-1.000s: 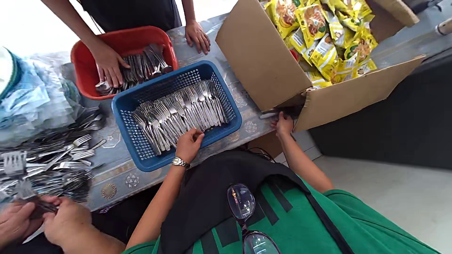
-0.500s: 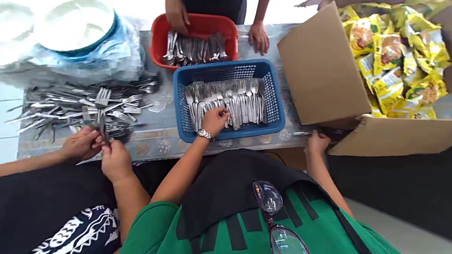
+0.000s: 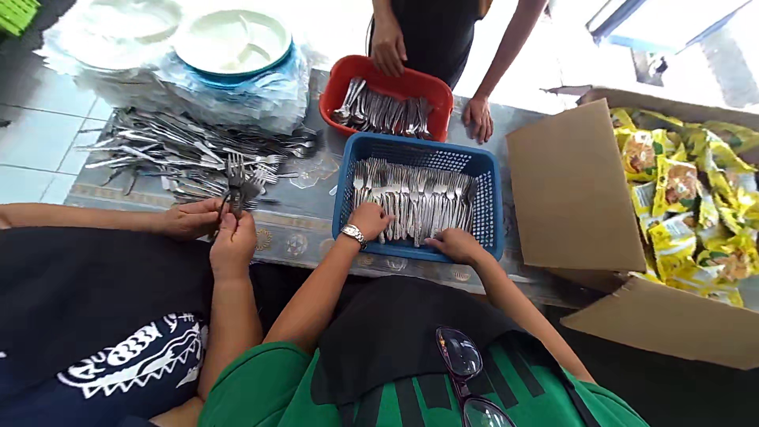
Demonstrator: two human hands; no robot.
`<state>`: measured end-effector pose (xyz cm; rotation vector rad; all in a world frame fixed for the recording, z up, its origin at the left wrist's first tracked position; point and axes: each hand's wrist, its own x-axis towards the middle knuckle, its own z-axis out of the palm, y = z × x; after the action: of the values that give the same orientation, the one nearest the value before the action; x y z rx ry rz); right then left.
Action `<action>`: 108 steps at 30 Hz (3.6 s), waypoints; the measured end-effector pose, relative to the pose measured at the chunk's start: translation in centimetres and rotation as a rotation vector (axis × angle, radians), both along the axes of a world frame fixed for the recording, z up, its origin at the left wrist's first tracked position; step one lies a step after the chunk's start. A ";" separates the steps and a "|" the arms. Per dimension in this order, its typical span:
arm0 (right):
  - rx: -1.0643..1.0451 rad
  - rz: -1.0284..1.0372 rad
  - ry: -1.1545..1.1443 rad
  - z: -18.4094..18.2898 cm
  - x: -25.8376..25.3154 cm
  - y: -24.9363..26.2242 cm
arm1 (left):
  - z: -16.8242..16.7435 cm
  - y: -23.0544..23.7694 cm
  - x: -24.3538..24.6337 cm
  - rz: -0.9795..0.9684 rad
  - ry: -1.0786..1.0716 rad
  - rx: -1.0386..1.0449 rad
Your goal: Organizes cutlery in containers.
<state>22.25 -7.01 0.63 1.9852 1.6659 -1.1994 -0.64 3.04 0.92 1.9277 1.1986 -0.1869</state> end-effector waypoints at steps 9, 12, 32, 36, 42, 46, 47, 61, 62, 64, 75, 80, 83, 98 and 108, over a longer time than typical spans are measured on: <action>-0.066 0.113 0.256 -1.4 -0.4 -0.6 | 0.0 -1.9 0.1 -0.343 0.252 -0.261; -0.053 0.123 0.303 -1.7 -0.3 -0.6 | 0.0 -2.6 0.8 -0.324 0.299 -0.287; 0.908 0.062 0.342 -2.9 -0.1 -4.1 | -0.9 -0.8 1.5 0.570 0.315 0.076; 0.887 0.032 0.380 -3.4 0.3 -4.4 | -1.7 -0.8 1.2 0.644 0.222 0.046; 1.032 0.040 0.379 -4.4 0.3 -4.5 | 0.9 0.3 2.2 0.757 -0.022 0.064; 1.021 0.045 0.387 -4.1 0.2 -4.5 | 2.2 2.7 3.7 0.603 0.132 0.252; 1.021 0.042 0.391 -4.1 0.2 -4.5 | 2.0 3.0 4.1 0.569 0.193 0.296; 1.042 0.033 0.400 -4.1 0.2 -4.5 | 0.4 4.4 5.5 0.510 0.348 0.179; 1.041 0.033 0.402 -4.2 0.2 -4.5 | 0.0 4.3 5.5 0.509 0.328 0.189; 1.026 0.037 0.402 -4.1 0.3 -4.5 | -0.6 4.5 5.1 0.491 0.246 0.235; 1.049 0.042 0.424 -4.0 0.3 -4.4 | 0.1 0.1 1.1 0.449 0.052 0.447; 1.051 0.059 0.425 -3.9 0.3 -4.3 | -0.2 -2.8 0.3 0.223 0.049 0.214; 0.960 0.083 0.431 -3.4 0.4 -4.2 | 0.2 -3.2 1.4 -0.085 0.131 -0.066; 0.049 0.160 0.534 -2.3 -0.2 -0.5 | -1.2 -4.6 3.6 -0.143 0.290 -0.127; -0.111 0.288 0.566 -1.0 -0.8 0.6 | -1.0 -4.6 4.3 -0.170 0.330 -0.121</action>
<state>21.42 -6.39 -0.35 1.3464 1.9901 -1.7952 3.70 -1.55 -0.12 1.9396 1.1994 -0.6745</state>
